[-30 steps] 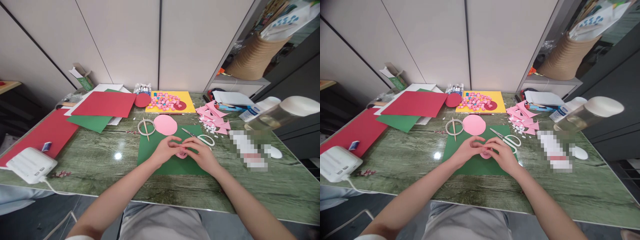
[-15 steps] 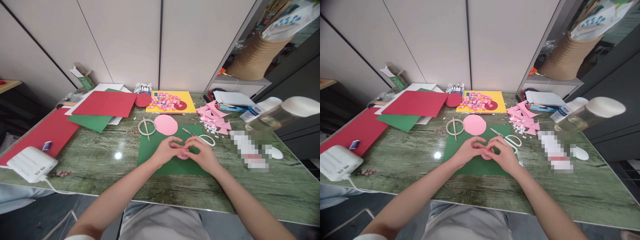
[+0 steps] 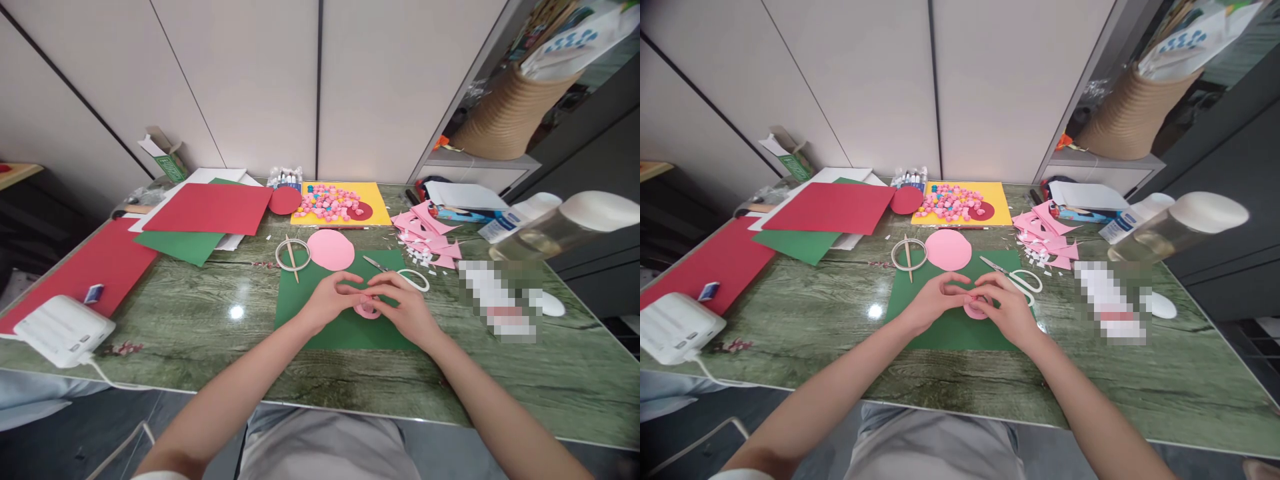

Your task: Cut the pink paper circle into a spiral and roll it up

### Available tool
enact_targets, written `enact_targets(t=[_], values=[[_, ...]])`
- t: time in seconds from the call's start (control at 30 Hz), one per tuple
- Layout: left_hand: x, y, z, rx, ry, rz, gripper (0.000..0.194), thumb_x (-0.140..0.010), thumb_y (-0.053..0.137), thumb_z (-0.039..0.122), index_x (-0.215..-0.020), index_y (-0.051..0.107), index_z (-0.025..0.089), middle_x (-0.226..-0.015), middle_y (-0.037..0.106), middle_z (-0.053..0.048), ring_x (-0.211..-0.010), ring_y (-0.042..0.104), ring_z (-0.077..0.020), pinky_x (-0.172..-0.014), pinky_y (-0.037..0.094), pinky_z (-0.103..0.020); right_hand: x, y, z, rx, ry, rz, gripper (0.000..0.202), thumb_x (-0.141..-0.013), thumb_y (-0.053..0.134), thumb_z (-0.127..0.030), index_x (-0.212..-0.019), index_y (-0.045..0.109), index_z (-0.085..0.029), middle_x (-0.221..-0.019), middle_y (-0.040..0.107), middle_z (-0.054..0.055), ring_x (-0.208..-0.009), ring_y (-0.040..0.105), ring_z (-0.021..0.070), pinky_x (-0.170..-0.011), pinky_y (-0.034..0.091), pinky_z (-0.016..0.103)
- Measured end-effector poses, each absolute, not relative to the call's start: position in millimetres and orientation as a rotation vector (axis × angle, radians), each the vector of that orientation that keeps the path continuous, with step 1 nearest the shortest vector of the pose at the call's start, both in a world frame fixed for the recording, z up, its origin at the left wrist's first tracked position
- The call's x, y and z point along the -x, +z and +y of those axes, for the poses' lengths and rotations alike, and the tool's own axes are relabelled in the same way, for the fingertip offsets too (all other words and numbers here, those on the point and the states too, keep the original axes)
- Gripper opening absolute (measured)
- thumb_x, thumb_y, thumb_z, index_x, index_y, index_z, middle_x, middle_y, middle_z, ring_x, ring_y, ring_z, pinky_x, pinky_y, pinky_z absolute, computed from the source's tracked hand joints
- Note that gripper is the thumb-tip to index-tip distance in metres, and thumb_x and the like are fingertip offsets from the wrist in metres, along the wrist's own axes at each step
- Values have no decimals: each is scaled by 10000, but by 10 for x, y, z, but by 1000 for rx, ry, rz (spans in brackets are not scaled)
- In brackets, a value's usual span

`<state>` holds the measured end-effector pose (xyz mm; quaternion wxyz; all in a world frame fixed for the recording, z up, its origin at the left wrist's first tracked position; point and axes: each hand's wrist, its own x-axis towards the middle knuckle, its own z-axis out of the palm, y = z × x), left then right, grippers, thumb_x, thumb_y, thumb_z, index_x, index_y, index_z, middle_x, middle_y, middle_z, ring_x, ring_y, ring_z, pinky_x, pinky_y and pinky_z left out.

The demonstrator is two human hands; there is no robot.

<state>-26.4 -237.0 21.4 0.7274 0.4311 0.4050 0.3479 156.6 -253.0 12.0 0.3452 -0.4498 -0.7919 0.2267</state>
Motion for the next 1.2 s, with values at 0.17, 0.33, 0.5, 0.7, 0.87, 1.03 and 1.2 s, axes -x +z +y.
enact_targets(t=[0.17,0.33,0.5,0.7,0.87,1.03,1.2], values=[[228,160,-2393,-898,790,863,369,-618,761,215,-928,574,145,-769,720,-61,-690,664,-138,-765,478,-290,-1555,133,-2530,1217,531,-2004,74,-806,621,-300,-783,645,-234,-942,550,48,-903,565,206,-772,473,339],[232,184,-2395,-910,759,863,397,-599,775,230,-933,582,134,-755,720,-62,-672,662,-137,-755,484,-293,-1550,139,-2528,1214,578,-2019,130,-773,650,-308,-718,582,-212,-933,534,42,-893,560,202,-758,469,328],[245,228,-2380,-898,746,872,436,-581,786,246,-939,565,132,-744,719,-65,-639,655,-140,-722,485,-299,-1578,182,-2526,1207,616,-2058,76,-774,653,-286,-768,610,-223,-949,544,39,-903,560,200,-782,467,335],[268,237,-2355,-943,717,895,430,-598,778,235,-961,570,137,-718,713,-57,-662,652,-134,-728,473,-277,-1630,185,-2497,1120,682,-2130,122,-834,586,-273,-917,675,-266,-991,574,44,-923,578,195,-800,488,336],[263,229,-2365,-944,764,899,416,-611,769,249,-955,559,147,-720,713,-49,-637,648,-130,-701,474,-272,-1604,142,-2517,1129,574,-2075,130,-842,574,-297,-892,686,-254,-932,603,51,-871,590,199,-731,510,339],[247,246,-2376,-914,798,869,404,-601,774,232,-931,561,138,-712,712,-46,-648,661,-137,-746,484,-293,-1561,149,-2541,1169,428,-2019,100,-823,603,-298,-837,684,-242,-879,600,46,-827,585,192,-711,500,333],[227,231,-2388,-873,786,857,419,-583,784,201,-934,566,134,-782,712,-60,-676,667,-143,-762,495,-315,-1550,177,-2540,1184,452,-2015,76,-806,618,-291,-782,645,-224,-901,583,46,-841,582,193,-731,489,335]])
